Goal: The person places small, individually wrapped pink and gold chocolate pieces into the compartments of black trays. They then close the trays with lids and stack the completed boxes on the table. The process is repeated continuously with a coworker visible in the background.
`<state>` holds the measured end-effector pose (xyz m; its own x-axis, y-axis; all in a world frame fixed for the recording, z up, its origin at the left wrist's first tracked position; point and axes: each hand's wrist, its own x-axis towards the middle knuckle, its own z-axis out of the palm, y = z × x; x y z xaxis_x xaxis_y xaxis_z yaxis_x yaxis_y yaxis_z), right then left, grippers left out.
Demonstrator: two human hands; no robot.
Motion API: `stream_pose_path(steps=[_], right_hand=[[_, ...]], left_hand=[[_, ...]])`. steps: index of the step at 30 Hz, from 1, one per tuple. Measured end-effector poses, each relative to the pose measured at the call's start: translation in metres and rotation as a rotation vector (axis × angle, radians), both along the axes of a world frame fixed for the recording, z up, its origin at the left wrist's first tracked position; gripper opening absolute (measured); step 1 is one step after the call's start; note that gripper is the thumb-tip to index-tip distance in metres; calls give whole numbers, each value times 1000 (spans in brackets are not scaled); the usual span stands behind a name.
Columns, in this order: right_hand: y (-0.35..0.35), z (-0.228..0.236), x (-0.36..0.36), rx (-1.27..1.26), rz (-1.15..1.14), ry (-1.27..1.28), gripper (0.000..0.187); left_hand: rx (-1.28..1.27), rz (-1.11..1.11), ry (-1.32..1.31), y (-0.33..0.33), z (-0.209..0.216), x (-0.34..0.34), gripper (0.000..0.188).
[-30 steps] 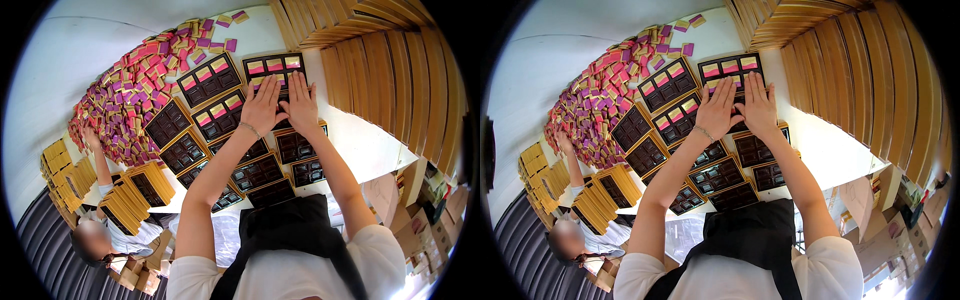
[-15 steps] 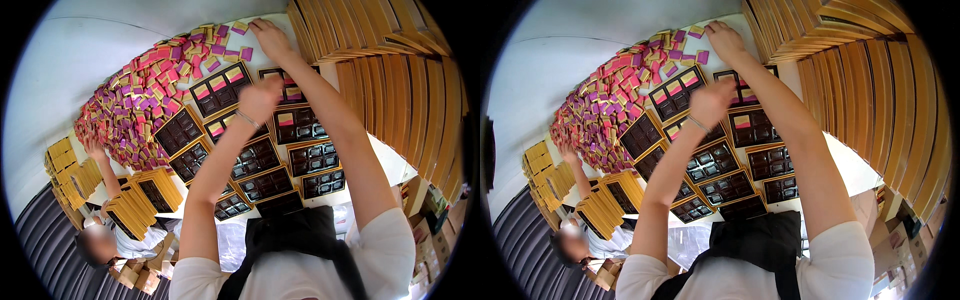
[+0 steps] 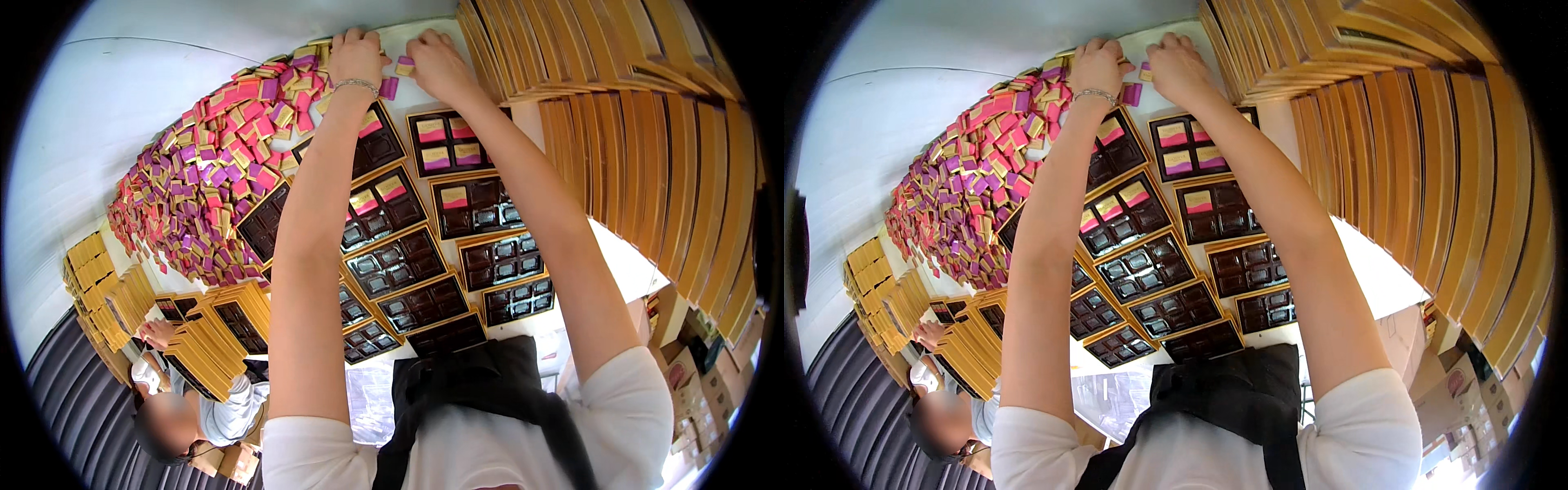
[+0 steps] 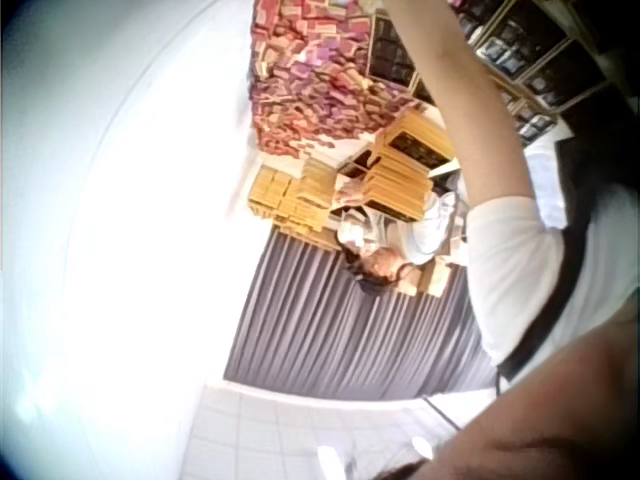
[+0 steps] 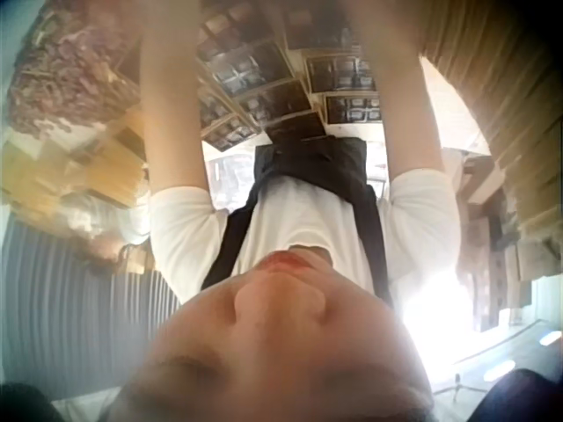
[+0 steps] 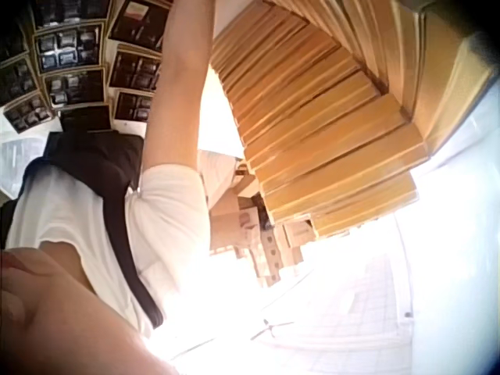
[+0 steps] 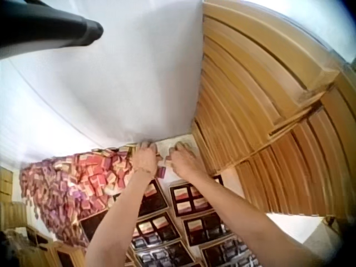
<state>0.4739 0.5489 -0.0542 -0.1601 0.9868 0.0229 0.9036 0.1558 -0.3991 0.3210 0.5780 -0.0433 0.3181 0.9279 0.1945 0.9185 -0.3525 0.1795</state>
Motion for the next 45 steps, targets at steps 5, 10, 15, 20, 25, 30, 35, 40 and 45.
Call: stream_pose_path(steps=[5,10,15,20,25,30,35,40,45], right_hand=[[-35,31,-9,45,55,66,31],[-154,60,39,104,-387,395,11],[-209,44,83,-81,-577,774,13],[-238,45,79,-91,-579,546,12],[-251,37,84,-109,-657,760,12],[-277,37,63,-213,-598,754,14],[-290,49,39,81,-403,423,16],[-317,47,44,34,22,18,49],[-322,42,50,-76,115,-112,63]], left_hand=[[-9,157,-310,-56,17,7,16],[-238,-184,-604,-152,42,26,12],[-660,-91,-582,-177,66,39,13],[-398,-327,-556,-217,41,59,13],[-424,-254,-653,-224,33,57,12],[-479,-315,-400,-246,41,32,11],[-203,-261,-303,-276,33,22,23],[-149,-357,-109,-322,28,26,46],[-173,-383,-34,-328,18,22,54]])
